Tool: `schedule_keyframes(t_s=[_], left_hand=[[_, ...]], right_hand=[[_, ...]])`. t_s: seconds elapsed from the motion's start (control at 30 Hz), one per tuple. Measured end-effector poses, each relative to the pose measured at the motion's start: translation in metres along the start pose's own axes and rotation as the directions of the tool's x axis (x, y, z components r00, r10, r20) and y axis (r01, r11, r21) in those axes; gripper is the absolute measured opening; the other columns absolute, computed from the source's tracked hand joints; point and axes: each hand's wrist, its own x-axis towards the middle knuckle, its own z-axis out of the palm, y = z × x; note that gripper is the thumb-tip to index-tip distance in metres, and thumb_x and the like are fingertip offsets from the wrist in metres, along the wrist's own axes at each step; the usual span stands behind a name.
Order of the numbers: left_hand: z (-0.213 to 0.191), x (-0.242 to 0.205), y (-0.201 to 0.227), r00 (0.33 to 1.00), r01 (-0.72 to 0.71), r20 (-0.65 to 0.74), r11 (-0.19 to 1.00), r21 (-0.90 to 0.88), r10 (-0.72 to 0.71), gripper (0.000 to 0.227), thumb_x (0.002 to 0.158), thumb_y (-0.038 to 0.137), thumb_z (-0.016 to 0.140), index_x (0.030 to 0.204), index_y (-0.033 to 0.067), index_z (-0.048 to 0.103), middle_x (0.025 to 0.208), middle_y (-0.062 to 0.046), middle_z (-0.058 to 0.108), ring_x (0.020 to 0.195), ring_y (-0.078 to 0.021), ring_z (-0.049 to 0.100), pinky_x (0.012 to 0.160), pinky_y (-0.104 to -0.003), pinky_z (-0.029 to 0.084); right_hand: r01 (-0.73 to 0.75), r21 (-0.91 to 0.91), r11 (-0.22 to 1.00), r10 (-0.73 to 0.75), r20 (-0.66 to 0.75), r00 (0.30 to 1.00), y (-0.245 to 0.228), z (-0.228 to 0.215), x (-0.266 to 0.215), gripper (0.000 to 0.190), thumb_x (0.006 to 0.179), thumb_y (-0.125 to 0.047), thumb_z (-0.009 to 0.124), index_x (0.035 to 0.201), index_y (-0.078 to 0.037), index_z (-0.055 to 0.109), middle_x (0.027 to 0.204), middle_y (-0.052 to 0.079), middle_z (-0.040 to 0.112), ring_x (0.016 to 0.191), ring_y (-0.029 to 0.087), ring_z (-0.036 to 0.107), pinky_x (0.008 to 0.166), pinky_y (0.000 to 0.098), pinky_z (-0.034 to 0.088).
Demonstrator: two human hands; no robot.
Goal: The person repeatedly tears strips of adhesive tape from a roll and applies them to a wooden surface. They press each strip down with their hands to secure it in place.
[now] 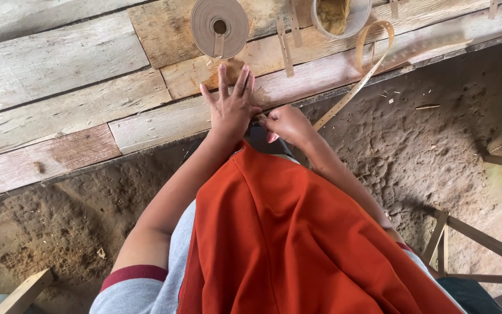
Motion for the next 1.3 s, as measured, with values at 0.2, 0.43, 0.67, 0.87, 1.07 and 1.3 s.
schedule_keyframes(t_s=[0.2,0.43,0.67,0.87,1.07,1.3], left_hand=[[-0.003,0.003,0.003,0.999,0.004,0.04,0.999,0.049,-0.006,0.091,0.095,0.054,0.064,0.166,0.0206,0.016,0.173,0.006,-0.001,0.153,-0.0427,-0.015,0.108,-0.088,0.008],[0.006,-0.002,-0.002,1.0,-0.005,-0.003,0.998,0.06,0.005,0.088,0.097,0.052,0.064,0.165,0.0223,0.018,0.173,0.006,0.003,0.154,-0.0414,-0.01,0.109,-0.086,0.01],[0.02,0.0,-0.014,0.995,0.018,-0.099,0.993,-0.112,-0.029,0.109,0.088,0.054,0.074,0.166,0.0174,0.008,0.174,-0.002,0.003,0.158,-0.0337,-0.003,0.117,-0.076,0.004],[0.033,0.008,-0.018,0.992,0.025,-0.122,0.991,-0.13,-0.041,0.113,0.084,0.05,0.079,0.166,0.0108,0.011,0.174,-0.009,0.003,0.159,-0.0304,-0.003,0.118,-0.072,-0.001],[0.028,0.007,-0.018,0.996,0.029,-0.081,0.985,-0.168,-0.044,0.116,0.084,0.053,0.078,0.166,0.0107,0.008,0.173,-0.01,-0.003,0.159,-0.0284,-0.007,0.118,-0.073,-0.003],[0.028,0.007,-0.019,0.997,0.025,-0.065,0.979,-0.201,-0.039,0.116,0.086,0.053,0.076,0.166,0.0087,0.004,0.173,-0.012,-0.004,0.159,-0.0285,-0.008,0.117,-0.073,-0.006]], right_hand=[[0.066,-0.086,0.994,-0.05,0.174,0.983,-0.005,-0.026,0.014,0.025,0.081,-0.033,0.058,0.071,-0.014,0.072,0.066,-0.002,0.076,0.072,0.014,0.076,0.076,0.0268,0.051],[0.238,-0.157,0.958,-0.23,0.068,0.971,0.018,-0.06,0.006,0.026,0.089,-0.023,0.059,0.075,-0.007,0.073,0.071,0.012,0.077,0.079,0.036,0.075,0.081,0.0397,0.052],[0.392,-0.579,0.715,-0.69,-0.676,0.259,0.042,0.022,0.102,0.043,0.077,-0.037,0.087,0.103,-0.015,0.062,0.12,0.01,0.057,0.117,0.035,0.057,0.096,0.0482,0.049],[0.244,-0.494,0.835,-0.548,-0.705,0.451,0.017,0.027,0.1,0.058,0.067,-0.047,0.093,0.098,-0.016,0.055,0.119,0.009,0.049,0.125,0.041,0.045,0.108,0.0714,0.032],[0.226,-0.364,0.904,-0.419,-0.642,0.642,-0.003,0.006,0.091,0.058,0.069,-0.046,0.09,0.095,-0.016,0.048,0.122,0.007,0.044,0.128,0.042,0.039,0.11,0.078,0.026],[0.195,-0.453,0.87,-0.48,-0.684,0.55,0.003,0.006,0.116,0.055,0.075,-0.05,0.088,0.09,-0.018,0.046,0.114,0.006,0.044,0.123,0.037,0.043,0.111,0.0783,0.024]])
